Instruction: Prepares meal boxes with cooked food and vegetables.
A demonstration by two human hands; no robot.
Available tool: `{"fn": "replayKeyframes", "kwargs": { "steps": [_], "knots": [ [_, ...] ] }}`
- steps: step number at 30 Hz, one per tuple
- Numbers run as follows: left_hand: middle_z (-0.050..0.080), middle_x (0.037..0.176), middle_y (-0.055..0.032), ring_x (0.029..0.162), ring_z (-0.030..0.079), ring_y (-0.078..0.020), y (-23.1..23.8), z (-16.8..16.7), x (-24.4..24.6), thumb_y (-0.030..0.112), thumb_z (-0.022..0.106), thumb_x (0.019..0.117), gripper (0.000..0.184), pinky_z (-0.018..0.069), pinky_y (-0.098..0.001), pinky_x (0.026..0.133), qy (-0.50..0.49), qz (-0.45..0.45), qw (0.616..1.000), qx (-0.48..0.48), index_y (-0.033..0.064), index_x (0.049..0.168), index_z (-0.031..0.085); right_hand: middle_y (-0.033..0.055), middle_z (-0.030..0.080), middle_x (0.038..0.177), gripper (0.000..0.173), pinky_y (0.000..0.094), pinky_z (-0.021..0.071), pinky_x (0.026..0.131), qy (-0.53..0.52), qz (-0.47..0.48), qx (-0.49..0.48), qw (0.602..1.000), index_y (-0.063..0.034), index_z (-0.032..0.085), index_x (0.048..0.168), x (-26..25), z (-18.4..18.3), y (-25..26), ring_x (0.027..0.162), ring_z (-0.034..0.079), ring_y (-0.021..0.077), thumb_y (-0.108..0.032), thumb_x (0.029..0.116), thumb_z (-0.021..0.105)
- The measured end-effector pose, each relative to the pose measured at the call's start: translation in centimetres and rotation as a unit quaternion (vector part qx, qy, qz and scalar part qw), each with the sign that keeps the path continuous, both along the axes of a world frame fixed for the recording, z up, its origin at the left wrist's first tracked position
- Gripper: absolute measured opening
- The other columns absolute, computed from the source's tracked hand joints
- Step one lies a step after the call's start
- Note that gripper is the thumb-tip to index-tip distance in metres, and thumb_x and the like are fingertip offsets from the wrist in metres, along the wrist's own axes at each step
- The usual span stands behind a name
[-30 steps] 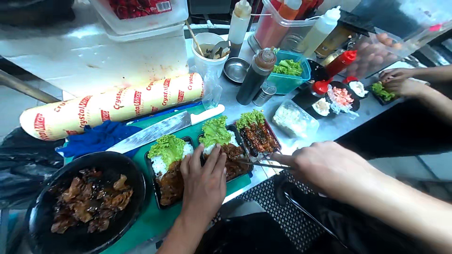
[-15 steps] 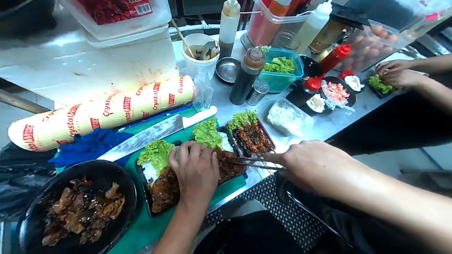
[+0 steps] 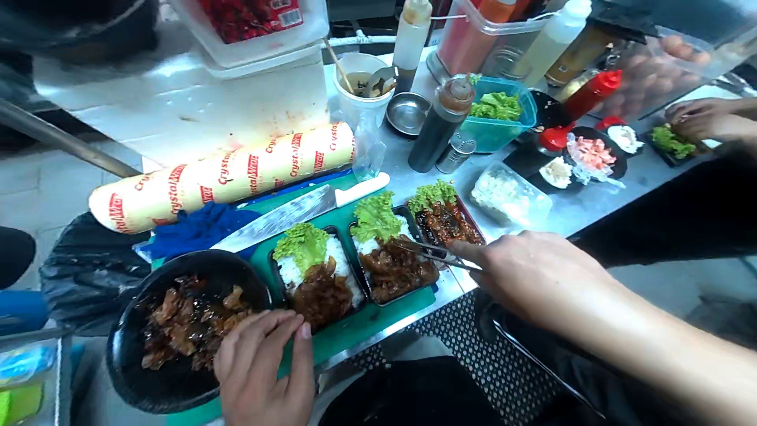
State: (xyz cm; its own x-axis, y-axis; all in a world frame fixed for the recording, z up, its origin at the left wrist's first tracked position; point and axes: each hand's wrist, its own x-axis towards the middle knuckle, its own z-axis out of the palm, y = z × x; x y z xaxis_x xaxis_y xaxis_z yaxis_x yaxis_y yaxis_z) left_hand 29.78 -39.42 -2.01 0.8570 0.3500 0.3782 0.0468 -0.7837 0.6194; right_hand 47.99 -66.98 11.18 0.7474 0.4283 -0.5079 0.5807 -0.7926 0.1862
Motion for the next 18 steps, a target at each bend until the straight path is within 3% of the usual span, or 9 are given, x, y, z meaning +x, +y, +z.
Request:
{"fn": "replayKeyframes", "kwargs": {
  "steps": [5, 8, 11, 13, 15, 17, 18],
  "knots": [
    [0.069, 0.107, -0.0034, 0.119, 0.057, -0.0204, 3.4, -0.9, -5.1, 0.03, 0.063, 0.0995, 0.018, 0.0401, -0.0425, 0.108, 0.022, 0.022, 1.0, 0.002, 0.0152, 0.1, 0.074, 0.0045, 0.071, 0.083, 0.041, 0.0495, 0.054, 0.066, 0.055, 0.007, 0.0, 0.998, -0.0427, 0.059, 0.142, 0.5, -2.4, 2.6, 0.077, 0.069, 0.0277, -0.036, 0.1014, 0.06],
    [0.069, 0.109, -0.005, 0.119, 0.057, -0.0212, 5.3, -1.7, -7.4, 0.028, 0.064, 0.0986, 0.017, 0.0411, -0.0418, 0.106, 0.029, 0.048, 0.998, -0.001, 0.0143, 0.1, 0.074, 0.0002, 0.072, 0.078, 0.04, 0.0488, 0.0547, 0.063, -0.002, 0.023, 0.037, 0.999, -0.0456, 0.065, 0.135, -0.4, -2.2, 2.5, 0.071, 0.069, 0.0243, -0.037, 0.0964, 0.068],
    [0.066, 0.117, -0.0118, 0.123, 0.055, -0.0251, 7.1, -2.7, -9.2, 0.028, 0.066, 0.0971, 0.019, 0.0417, -0.0417, 0.108, 0.019, 0.099, 0.995, 0.0, 0.0121, 0.102, 0.075, 0.0032, 0.072, 0.08, 0.043, 0.0522, 0.0551, 0.065, -0.001, -0.006, -0.003, 1.0, -0.0456, 0.064, 0.135, -1.3, -1.7, 3.0, 0.073, 0.069, 0.028, -0.037, 0.0939, 0.07],
    [0.062, 0.129, -0.0199, 0.131, 0.052, -0.0303, 8.5, -3.5, -9.9, 0.031, 0.064, 0.0976, 0.027, 0.0401, -0.0442, 0.113, 0.008, 0.151, 0.988, -0.001, 0.0091, 0.11, 0.073, 0.0045, 0.073, 0.08, 0.048, 0.0552, 0.055, 0.061, -0.011, -0.012, 0.025, 1.0, -0.0444, 0.063, 0.138, -1.9, -1.1, 4.2, 0.07, 0.069, 0.0295, -0.042, 0.0914, 0.073],
    [0.052, 0.143, -0.0285, 0.138, 0.047, -0.036, 9.9, -4.5, -10.6, 0.035, 0.062, 0.0987, 0.042, 0.04, -0.048, 0.115, 0.011, 0.185, 0.982, -0.026, 0.0027, 0.126, 0.068, 0.0026, 0.071, 0.076, 0.057, 0.0552, 0.0523, 0.055, 0.006, -0.003, 0.095, 0.995, -0.0428, 0.062, 0.141, -3.4, -0.5, 6.6, 0.063, 0.066, 0.0262, -0.052, 0.0861, 0.074],
    [0.042, 0.152, -0.0316, 0.143, 0.043, -0.0377, 11.2, -5.4, -10.8, 0.037, 0.059, 0.0994, 0.055, 0.0417, -0.0484, 0.115, 0.017, 0.192, 0.979, -0.066, -0.002, 0.137, 0.06, 0.0027, 0.069, 0.074, 0.066, 0.055, 0.0521, 0.055, 0.064, -0.005, 0.125, 0.99, -0.0409, 0.058, 0.145, -5.7, -0.2, 11.6, 0.061, 0.064, 0.0252, -0.058, 0.0832, 0.073],
    [0.04, 0.153, -0.0318, 0.143, 0.043, -0.038, 11.7, -5.8, -10.8, 0.038, 0.058, 0.0997, 0.057, 0.0421, -0.0483, 0.115, 0.016, 0.189, 0.979, -0.078, -0.0031, 0.139, 0.058, 0.0054, 0.07, 0.078, 0.069, 0.0567, 0.0538, 0.061, 0.101, -0.011, 0.106, 0.989, -0.0404, 0.054, 0.148, -6.9, -0.3, 14.8, 0.067, 0.066, 0.0283, -0.058, 0.084, 0.072]
  ]
}}
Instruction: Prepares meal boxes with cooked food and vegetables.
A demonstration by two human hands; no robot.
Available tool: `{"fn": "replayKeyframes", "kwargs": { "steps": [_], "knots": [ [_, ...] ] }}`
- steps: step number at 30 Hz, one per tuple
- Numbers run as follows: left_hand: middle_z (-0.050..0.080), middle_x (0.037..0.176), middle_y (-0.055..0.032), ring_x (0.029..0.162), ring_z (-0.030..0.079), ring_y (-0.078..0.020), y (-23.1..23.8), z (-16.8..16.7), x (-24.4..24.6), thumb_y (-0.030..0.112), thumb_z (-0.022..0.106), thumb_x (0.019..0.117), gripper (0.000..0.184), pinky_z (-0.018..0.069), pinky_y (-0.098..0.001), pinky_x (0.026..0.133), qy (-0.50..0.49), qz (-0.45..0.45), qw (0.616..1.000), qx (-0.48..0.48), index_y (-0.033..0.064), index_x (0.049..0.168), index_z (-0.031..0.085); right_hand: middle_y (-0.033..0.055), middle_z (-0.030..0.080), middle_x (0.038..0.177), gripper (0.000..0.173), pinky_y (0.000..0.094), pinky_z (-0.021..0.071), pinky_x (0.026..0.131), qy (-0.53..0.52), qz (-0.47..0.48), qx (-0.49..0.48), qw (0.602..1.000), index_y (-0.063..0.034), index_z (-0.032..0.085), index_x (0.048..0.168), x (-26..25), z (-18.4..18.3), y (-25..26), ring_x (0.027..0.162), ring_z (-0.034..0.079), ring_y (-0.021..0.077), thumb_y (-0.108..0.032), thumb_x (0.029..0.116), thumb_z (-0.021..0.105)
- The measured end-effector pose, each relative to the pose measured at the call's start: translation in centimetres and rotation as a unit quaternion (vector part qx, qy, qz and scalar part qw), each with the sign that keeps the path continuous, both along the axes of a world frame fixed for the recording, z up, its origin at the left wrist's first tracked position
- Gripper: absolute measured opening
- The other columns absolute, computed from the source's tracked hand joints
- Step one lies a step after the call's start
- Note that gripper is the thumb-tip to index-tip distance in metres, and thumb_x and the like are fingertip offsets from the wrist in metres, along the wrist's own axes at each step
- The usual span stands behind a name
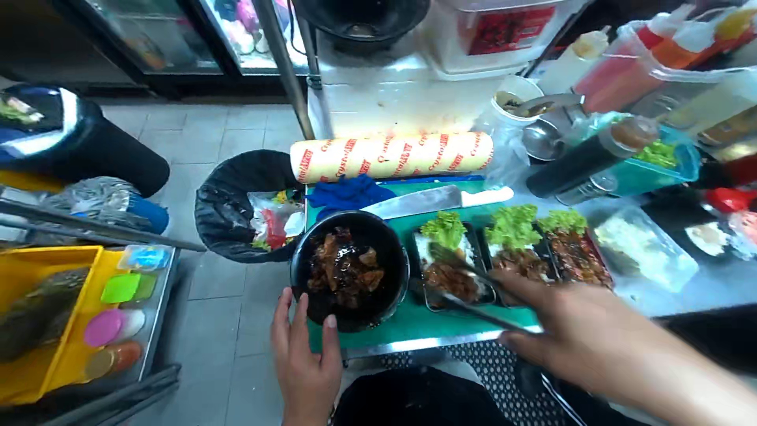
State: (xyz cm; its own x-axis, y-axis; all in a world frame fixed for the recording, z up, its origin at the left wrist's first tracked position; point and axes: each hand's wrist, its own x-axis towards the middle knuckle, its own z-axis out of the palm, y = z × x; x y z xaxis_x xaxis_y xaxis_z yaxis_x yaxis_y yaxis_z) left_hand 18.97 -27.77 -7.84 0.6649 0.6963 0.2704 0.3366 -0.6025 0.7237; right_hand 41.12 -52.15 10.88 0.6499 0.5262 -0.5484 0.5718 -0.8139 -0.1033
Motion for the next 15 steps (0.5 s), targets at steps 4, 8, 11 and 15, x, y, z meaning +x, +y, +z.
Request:
{"fn": "replayKeyframes", "kwargs": {
  "steps": [4, 8, 11, 15],
  "knots": [
    [0.041, 0.153, -0.0295, 0.143, 0.044, -0.0353, 1.5, -0.3, -0.4, 0.036, 0.057, 0.1, 0.054, 0.0434, -0.0464, 0.115, -0.016, -0.009, 1.0, -0.019, -0.0008, 0.139, 0.058, 0.0181, 0.071, 0.099, 0.07, 0.0615, 0.055, 0.076, 0.048, 0.02, -0.124, 0.991, -0.0246, 0.042, 0.156, -3.2, -3.5, 10.8, 0.092, 0.07, 0.0421, -0.044, 0.093, 0.067],
    [0.044, 0.151, -0.0294, 0.141, 0.046, -0.0353, 3.4, -0.7, -1.8, 0.035, 0.057, 0.1001, 0.05, 0.044, -0.0468, 0.114, -0.028, 0.002, 0.999, -0.031, -0.0009, 0.135, 0.062, 0.0194, 0.071, 0.094, 0.054, 0.0583, 0.0567, 0.07, -0.001, 0.081, -0.149, 0.986, -0.0232, 0.044, 0.154, -5.0, -6.2, 13.5, 0.087, 0.071, 0.0427, -0.021, 0.1011, 0.055],
    [0.044, 0.15, -0.0301, 0.141, 0.046, -0.0351, 4.3, -0.8, -2.9, 0.032, 0.06, 0.0995, 0.047, 0.0442, -0.0462, 0.114, -0.035, 0.003, 0.999, -0.038, -0.0007, 0.133, 0.063, 0.0182, 0.072, 0.095, 0.043, 0.0582, 0.0569, 0.072, 0.002, 0.084, -0.151, 0.985, -0.0261, 0.053, 0.146, -4.5, -5.9, 12.5, 0.088, 0.071, 0.0418, -0.021, 0.1032, 0.053],
    [0.044, 0.15, -0.0312, 0.142, 0.045, -0.0348, 4.5, -0.7, -3.3, 0.029, 0.061, 0.0992, 0.044, 0.0435, -0.0444, 0.114, -0.041, -0.007, 0.998, -0.039, -0.0012, 0.131, 0.063, 0.0141, 0.073, 0.103, 0.043, 0.0596, 0.0556, 0.081, 0.058, 0.031, -0.112, 0.992, -0.0343, 0.057, 0.145, -2.5, -4.1, 9.3, 0.097, 0.07, 0.0375, -0.033, 0.1016, 0.057]
  ]
}}
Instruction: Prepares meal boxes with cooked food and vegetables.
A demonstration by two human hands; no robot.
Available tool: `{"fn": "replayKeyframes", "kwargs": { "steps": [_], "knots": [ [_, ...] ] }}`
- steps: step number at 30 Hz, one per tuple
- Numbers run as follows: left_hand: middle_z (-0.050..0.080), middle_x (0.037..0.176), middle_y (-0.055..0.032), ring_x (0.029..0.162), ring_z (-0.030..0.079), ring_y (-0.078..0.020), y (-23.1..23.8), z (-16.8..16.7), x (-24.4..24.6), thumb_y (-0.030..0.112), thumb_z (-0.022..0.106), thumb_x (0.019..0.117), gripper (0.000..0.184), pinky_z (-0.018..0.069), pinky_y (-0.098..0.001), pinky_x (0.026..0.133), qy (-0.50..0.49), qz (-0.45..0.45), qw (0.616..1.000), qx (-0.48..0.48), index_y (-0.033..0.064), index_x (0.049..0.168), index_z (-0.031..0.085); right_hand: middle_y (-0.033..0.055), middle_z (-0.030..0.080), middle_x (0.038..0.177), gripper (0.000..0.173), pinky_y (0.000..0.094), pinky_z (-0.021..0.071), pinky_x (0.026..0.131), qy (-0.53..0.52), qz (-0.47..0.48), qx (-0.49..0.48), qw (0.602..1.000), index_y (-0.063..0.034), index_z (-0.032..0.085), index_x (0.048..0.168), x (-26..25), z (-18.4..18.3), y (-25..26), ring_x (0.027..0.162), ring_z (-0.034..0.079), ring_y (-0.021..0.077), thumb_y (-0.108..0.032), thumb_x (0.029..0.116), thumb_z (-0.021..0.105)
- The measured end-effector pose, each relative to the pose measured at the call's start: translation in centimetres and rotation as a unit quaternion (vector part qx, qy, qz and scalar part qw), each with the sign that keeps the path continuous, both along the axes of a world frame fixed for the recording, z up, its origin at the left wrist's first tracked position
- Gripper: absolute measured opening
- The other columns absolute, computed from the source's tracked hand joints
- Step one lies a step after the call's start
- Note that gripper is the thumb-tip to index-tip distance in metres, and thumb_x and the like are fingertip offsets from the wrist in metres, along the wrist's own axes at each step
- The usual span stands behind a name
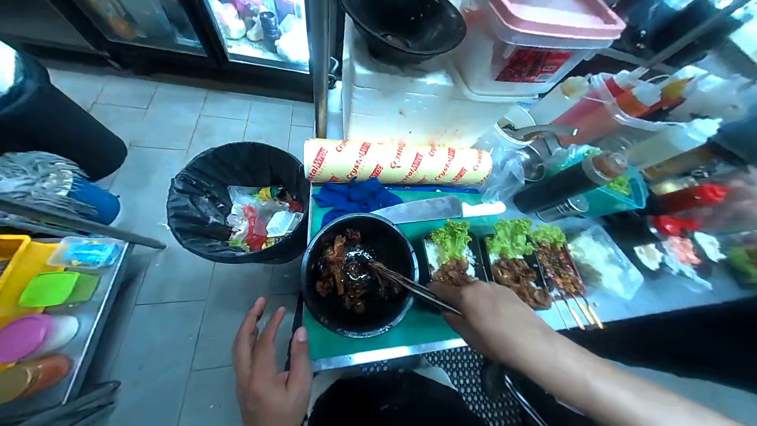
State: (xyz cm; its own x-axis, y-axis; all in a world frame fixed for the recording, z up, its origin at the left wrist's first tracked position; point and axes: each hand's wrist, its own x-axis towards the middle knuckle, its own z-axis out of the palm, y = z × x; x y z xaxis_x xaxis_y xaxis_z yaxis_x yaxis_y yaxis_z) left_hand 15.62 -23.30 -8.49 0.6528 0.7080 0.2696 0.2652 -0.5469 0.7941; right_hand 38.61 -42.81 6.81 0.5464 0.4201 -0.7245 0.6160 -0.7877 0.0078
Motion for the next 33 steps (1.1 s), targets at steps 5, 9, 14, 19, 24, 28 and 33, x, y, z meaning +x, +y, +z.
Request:
{"fn": "replayKeyframes", "kwargs": {
  "steps": [5, 9, 14, 19, 24, 28, 33],
  "knots": [
    [0.044, 0.149, -0.0315, 0.143, 0.043, -0.032, -1.3, 0.6, 1.2, 0.026, 0.063, 0.099, 0.041, 0.0413, -0.0422, 0.116, -0.013, -0.024, 1.0, 0.007, -0.0016, 0.13, 0.062, 0.0061, 0.075, 0.101, 0.047, 0.0563, 0.0571, 0.079, -0.028, -0.072, 0.072, 0.994, -0.041, 0.057, 0.146, 0.6, 3.8, -7.3, 0.09, 0.072, 0.0281, -0.039, 0.0992, 0.061],
    [0.046, 0.148, -0.0293, 0.144, 0.042, -0.0313, -4.2, 1.5, 4.2, 0.029, 0.062, 0.0999, 0.039, 0.0389, -0.0419, 0.117, -0.022, -0.07, 0.997, 0.032, 0.0031, 0.129, 0.062, 0.0099, 0.075, 0.094, 0.05, 0.0573, 0.056, 0.074, -0.056, -0.12, 0.047, 0.99, -0.0385, 0.056, 0.148, 0.8, 4.0, -12.0, 0.084, 0.071, 0.032, -0.04, 0.0984, 0.062],
    [0.055, 0.144, -0.0225, 0.143, 0.043, -0.0358, -9.2, 2.8, 8.5, 0.034, 0.062, 0.0991, 0.032, 0.0367, -0.0521, 0.118, 0.005, -0.158, 0.985, 0.074, 0.0131, 0.123, 0.069, 0.0138, 0.073, 0.091, 0.059, 0.0588, 0.0548, 0.073, -0.075, -0.153, -0.013, 0.985, -0.0396, 0.048, 0.153, 0.9, 2.1, -14.7, 0.085, 0.071, 0.0382, -0.044, 0.0964, 0.062],
    [0.058, 0.145, -0.014, 0.143, 0.041, -0.041, -13.0, 2.5, 11.4, 0.038, 0.058, 0.0999, 0.027, 0.0352, -0.0609, 0.114, 0.049, -0.236, 0.96, 0.139, 0.0247, 0.116, 0.075, 0.0073, 0.066, 0.067, 0.05, 0.0514, 0.0514, 0.051, -0.162, -0.07, 0.094, 0.98, -0.0373, 0.062, 0.141, 0.3, 1.9, -17.4, 0.059, 0.067, 0.0321, -0.033, 0.0919, 0.067],
    [0.057, 0.149, -0.0068, 0.146, 0.037, -0.0451, -14.2, 2.2, 13.9, 0.042, 0.055, 0.098, 0.027, 0.0238, -0.0723, 0.115, 0.125, -0.255, 0.937, 0.203, 0.032, 0.099, 0.08, 0.0089, 0.068, 0.074, 0.05, 0.0512, 0.0539, 0.058, -0.092, -0.05, 0.027, 0.994, -0.0378, 0.056, 0.145, 1.7, 1.6, -16.4, 0.069, 0.069, 0.0332, -0.026, 0.0969, 0.061],
    [0.059, 0.146, -0.0055, 0.148, 0.035, -0.0421, -13.4, 2.2, 14.3, 0.041, 0.056, 0.0969, 0.027, 0.0225, -0.0694, 0.117, 0.101, -0.255, 0.945, 0.179, 0.0282, 0.089, 0.079, 0.0021, 0.065, 0.068, 0.045, 0.0457, 0.0513, 0.051, -0.139, -0.01, 0.062, 0.988, -0.039, 0.063, 0.139, 2.6, 3.3, -16.5, 0.06, 0.066, 0.0259, -0.034, 0.094, 0.065],
    [0.059, 0.146, -0.0057, 0.147, 0.037, -0.0409, -12.0, 2.5, 16.1, 0.043, 0.058, 0.096, 0.03, 0.024, -0.0672, 0.118, 0.096, -0.209, 0.957, 0.176, 0.0228, 0.102, 0.079, 0.0052, 0.068, 0.075, 0.034, 0.048, 0.0539, 0.055, -0.123, 0.043, 0.071, 0.989, -0.0318, 0.067, 0.129, 4.4, 1.4, -13.8, 0.067, 0.068, 0.0287, -0.026, 0.0953, 0.066]
  ]
}}
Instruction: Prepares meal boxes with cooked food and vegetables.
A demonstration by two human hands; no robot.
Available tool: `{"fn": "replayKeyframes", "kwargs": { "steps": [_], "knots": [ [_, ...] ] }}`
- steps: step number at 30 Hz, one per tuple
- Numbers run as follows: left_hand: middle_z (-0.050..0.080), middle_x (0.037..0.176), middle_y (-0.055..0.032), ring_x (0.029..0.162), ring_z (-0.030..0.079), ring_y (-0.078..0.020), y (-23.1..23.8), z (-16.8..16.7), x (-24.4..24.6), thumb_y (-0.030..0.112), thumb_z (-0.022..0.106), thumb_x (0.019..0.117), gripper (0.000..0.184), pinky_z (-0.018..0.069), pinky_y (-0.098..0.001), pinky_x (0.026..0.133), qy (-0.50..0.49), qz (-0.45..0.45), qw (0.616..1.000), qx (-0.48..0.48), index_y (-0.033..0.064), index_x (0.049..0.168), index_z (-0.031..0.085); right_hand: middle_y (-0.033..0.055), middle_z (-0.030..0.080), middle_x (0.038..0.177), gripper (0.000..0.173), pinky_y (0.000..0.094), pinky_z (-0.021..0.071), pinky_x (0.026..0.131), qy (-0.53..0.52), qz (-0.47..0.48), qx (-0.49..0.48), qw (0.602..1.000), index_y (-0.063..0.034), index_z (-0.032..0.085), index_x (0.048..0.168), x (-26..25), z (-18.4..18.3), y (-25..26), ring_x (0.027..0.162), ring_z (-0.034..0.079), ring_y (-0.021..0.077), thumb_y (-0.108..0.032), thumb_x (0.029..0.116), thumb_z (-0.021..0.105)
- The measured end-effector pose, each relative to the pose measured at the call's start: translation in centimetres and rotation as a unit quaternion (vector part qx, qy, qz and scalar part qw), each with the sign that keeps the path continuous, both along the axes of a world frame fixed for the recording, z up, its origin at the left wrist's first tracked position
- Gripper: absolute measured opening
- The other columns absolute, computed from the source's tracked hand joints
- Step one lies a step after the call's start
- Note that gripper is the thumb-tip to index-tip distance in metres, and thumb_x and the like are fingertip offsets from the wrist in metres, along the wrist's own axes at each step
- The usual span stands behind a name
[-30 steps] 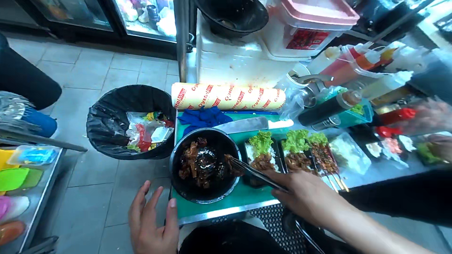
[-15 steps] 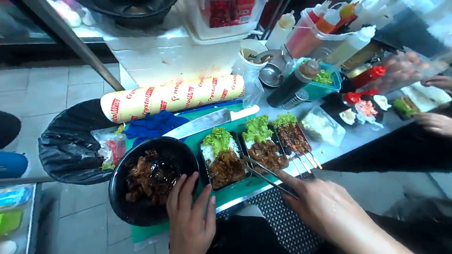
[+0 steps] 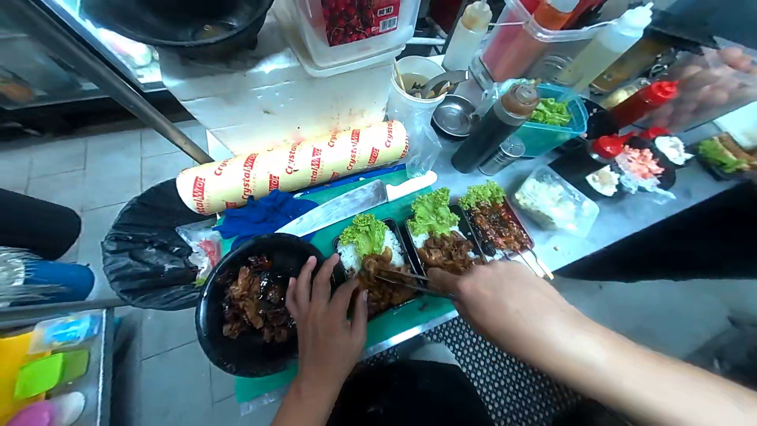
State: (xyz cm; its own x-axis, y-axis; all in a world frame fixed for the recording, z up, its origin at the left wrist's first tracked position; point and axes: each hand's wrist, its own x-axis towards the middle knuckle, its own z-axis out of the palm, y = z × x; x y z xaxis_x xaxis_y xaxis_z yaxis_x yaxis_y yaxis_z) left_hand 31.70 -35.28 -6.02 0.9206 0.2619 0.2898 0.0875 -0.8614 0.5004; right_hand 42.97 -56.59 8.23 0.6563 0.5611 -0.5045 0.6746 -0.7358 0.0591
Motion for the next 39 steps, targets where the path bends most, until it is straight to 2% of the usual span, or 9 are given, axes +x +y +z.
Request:
{"fn": "replayKeyframes", "kwargs": {
  "steps": [5, 8, 14, 18, 21, 24, 30, 35, 39],
  "knots": [
    [0.053, 0.152, -0.0068, 0.148, 0.034, -0.0404, 0.0, 0.0, 0.7, 0.052, 0.064, 0.0877, 0.05, 0.0207, -0.0685, 0.118, 0.032, 0.042, 0.999, 0.011, 0.017, 0.121, 0.073, 0.0053, 0.069, 0.08, 0.043, 0.0488, 0.0541, 0.06, 0.068, 0.03, -0.015, 0.997, -0.0376, 0.059, 0.141, 1.3, -0.4, 2.3, 0.073, 0.068, 0.029, -0.028, 0.0991, 0.061],
    [0.05, 0.154, -0.0084, 0.15, 0.031, -0.0408, -0.1, -0.1, 1.0, 0.052, 0.067, 0.0855, 0.054, 0.0181, -0.0698, 0.118, 0.062, 0.059, 0.996, 0.018, 0.0176, 0.128, 0.07, 0.0019, 0.068, 0.076, 0.037, 0.047, 0.0537, 0.058, 0.03, 0.027, 0.0, 0.999, -0.0386, 0.065, 0.134, 1.6, 0.4, 1.1, 0.069, 0.067, 0.0255, -0.033, 0.0975, 0.064],
    [0.049, 0.155, -0.0073, 0.151, 0.029, -0.0402, 0.0, -0.1, 1.6, 0.039, 0.066, 0.088, 0.036, 0.0187, -0.0692, 0.118, 0.052, 0.061, 0.997, 0.01, 0.0221, 0.118, 0.074, 0.0037, 0.068, 0.077, 0.041, 0.0467, 0.0534, 0.057, 0.013, 0.023, -0.016, 1.0, -0.0351, 0.064, 0.136, 0.7, 0.7, 1.1, 0.068, 0.067, 0.0271, -0.029, 0.0956, 0.065],
    [0.049, 0.155, -0.0055, 0.152, 0.028, -0.0394, 0.0, -0.2, 1.6, 0.048, 0.062, 0.0936, 0.03, 0.0169, -0.0706, 0.119, 0.013, -0.006, 1.0, 0.014, 0.0278, 0.108, 0.079, 0.0021, 0.068, 0.077, 0.039, 0.0455, 0.0539, 0.057, -0.008, 0.007, -0.058, 0.998, -0.0373, 0.065, 0.133, 0.8, 2.2, 0.5, 0.068, 0.068, 0.0255, -0.031, 0.0949, 0.067],
    [0.048, 0.156, -0.0043, 0.152, 0.028, -0.0385, 0.1, -0.3, 2.7, 0.048, 0.068, 0.0902, 0.025, 0.0156, -0.0728, 0.117, 0.029, -0.015, 0.998, 0.044, 0.0281, 0.101, 0.079, 0.0006, 0.067, 0.073, 0.037, 0.0448, 0.0522, 0.053, -0.029, 0.017, -0.045, 0.998, -0.0387, 0.067, 0.129, 0.7, 2.7, -0.3, 0.064, 0.066, 0.0245, -0.032, 0.0926, 0.069],
    [0.048, 0.155, -0.0038, 0.152, 0.027, -0.0369, 0.7, -0.4, 3.8, 0.043, 0.068, 0.0897, 0.022, 0.0146, -0.0716, 0.118, 0.041, 0.007, 0.997, 0.059, 0.0267, 0.102, 0.077, 0.0041, 0.07, 0.082, 0.034, 0.0473, 0.0549, 0.059, 0.014, 0.021, -0.069, 0.997, -0.0349, 0.068, 0.13, 0.9, 1.8, -0.4, 0.071, 0.069, 0.0274, -0.029, 0.0963, 0.066],
    [0.047, 0.156, -0.0015, 0.154, 0.023, -0.0339, 1.8, 0.2, 2.9, 0.047, 0.059, 0.0941, 0.029, 0.0128, -0.0691, 0.12, 0.026, 0.013, 0.999, -0.024, 0.0303, 0.11, 0.076, 0.0014, 0.064, 0.069, 0.037, 0.0438, 0.0498, 0.05, 0.002, 0.047, -0.029, 0.998, -0.0393, 0.066, 0.13, -0.2, 2.6, -1.1, 0.061, 0.064, 0.025, -0.032, 0.0936, 0.068],
    [0.055, 0.149, -0.0064, 0.149, 0.034, -0.0376, 2.2, 1.4, 0.0, 0.039, 0.057, 0.0968, 0.03, 0.0235, -0.0674, 0.117, -0.027, 0.044, 0.996, -0.07, 0.0196, 0.103, 0.078, 0.0074, 0.07, 0.082, 0.037, 0.051, 0.055, 0.063, 0.079, 0.022, -0.064, 0.995, -0.0358, 0.064, 0.135, 0.5, 1.7, 0.1, 0.075, 0.069, 0.0313, -0.028, 0.0987, 0.063],
    [0.061, 0.142, -0.0082, 0.146, 0.039, -0.0386, 0.6, 1.0, -3.1, 0.038, 0.057, 0.0989, 0.024, 0.0225, -0.0688, 0.117, -0.022, 0.012, 0.999, -0.024, 0.0245, 0.099, 0.078, 0.0042, 0.067, 0.075, 0.039, 0.0484, 0.0529, 0.057, 0.058, 0.043, -0.047, 0.996, -0.041, 0.063, 0.135, 0.3, 2.4, 0.1, 0.068, 0.067, 0.0286, -0.033, 0.0968, 0.064]
  ]
}}
